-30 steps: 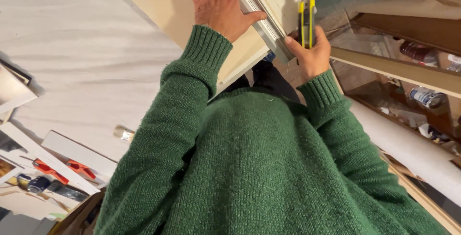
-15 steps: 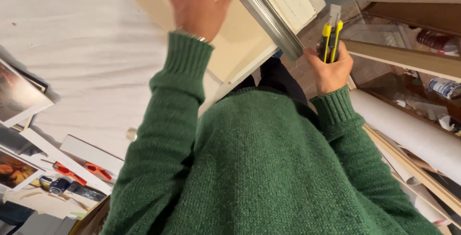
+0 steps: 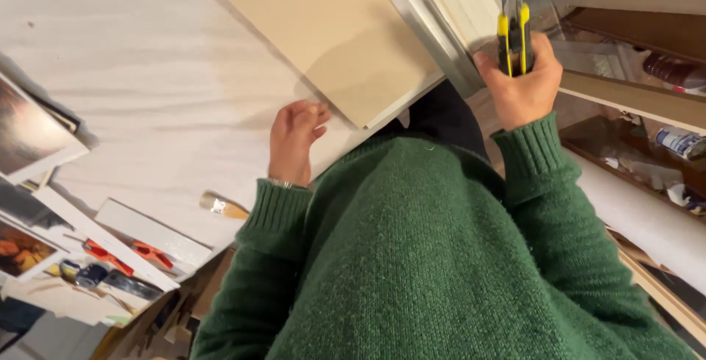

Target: Measure and cut a piece of paper or cardboard backing using a utility knife and a metal ruler.

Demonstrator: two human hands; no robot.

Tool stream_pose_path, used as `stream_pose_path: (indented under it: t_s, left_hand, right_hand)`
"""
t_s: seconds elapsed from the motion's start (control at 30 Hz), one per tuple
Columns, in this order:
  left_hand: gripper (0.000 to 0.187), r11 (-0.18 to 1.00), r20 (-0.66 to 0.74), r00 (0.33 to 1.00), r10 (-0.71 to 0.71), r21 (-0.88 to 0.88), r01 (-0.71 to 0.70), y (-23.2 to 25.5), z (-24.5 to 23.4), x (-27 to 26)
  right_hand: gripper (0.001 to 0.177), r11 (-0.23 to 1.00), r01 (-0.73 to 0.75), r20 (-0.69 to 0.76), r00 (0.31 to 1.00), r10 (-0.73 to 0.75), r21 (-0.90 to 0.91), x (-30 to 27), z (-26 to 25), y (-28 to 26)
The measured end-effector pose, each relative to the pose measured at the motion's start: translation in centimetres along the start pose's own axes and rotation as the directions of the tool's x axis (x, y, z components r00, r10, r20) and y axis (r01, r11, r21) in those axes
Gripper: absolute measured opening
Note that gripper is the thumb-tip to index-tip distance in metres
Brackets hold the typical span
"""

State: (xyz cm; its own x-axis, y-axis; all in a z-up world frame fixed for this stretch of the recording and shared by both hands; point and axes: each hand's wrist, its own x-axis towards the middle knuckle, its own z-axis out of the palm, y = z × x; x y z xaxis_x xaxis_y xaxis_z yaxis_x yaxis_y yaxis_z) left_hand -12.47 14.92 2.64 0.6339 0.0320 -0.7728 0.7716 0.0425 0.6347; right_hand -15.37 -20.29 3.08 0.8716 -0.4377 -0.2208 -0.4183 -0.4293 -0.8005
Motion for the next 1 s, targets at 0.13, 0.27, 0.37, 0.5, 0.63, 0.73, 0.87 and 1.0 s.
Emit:
stream_pose_path:
  t_s: [0.13,0.27,0.37,0.5,0.63,0.73,0.87,1.0]
  left_hand:
    - [0.03,0.915,0.048,0.98,-0.195,-0.35,0.2,0.6,0.8,0.0]
    - [0.033,0.897,0.031,0.97,-0.24,-0.374,0.234,1.1,1.3,0.1]
    - [0.033,0.924,0.017,0.976,-0.218,-0.318,0.212,1.0,1.7,0.4]
    - [0.032,0.948,-0.043,0.975,-0.217,-0.249,0.2,0.5,2.7,0.7]
    - [0.032,0.954,-0.079,0.977,-0.198,-0.243,0.174,0.9,3.5,0.5]
    - [0.032,0.947,-0.099,0.978,-0.186,-0.282,0.152,0.4,3.8,0.6]
    - [0.032,0.944,-0.119,0.978,-0.17,-0.304,0.127,-0.3,4.1,0.7]
    - [0.029,0.942,-0.166,0.969,-0.184,-0.312,0.125,0.9,4.8,-0.1]
  right_hand:
    - [0.027,0.985,-0.092,0.095,0.992,0.078,0.147,2.2,0.8,-1.3]
    - [0.028,0.98,-0.085,0.206,0.977,0.046,0.182,3.1,0.9,-1.6]
    - [0.029,0.993,-0.025,0.231,0.973,-0.003,0.114,4.3,1.0,-2.1]
    - [0.036,0.983,0.112,0.274,0.959,-0.069,-0.147,5.0,0.7,-2.3]
    - [0.036,0.976,0.036,0.298,0.954,0.031,-0.215,5.7,0.9,-2.5]
    - [0.027,0.997,-0.064,0.314,0.948,0.046,0.049,5.8,0.7,-2.3]
    - [0.025,0.995,-0.024,0.327,0.945,-0.007,0.092,6.3,0.3,-2.3]
    - [0.024,0.985,-0.106,0.356,0.933,0.052,0.133,6.6,0.2,-1.6]
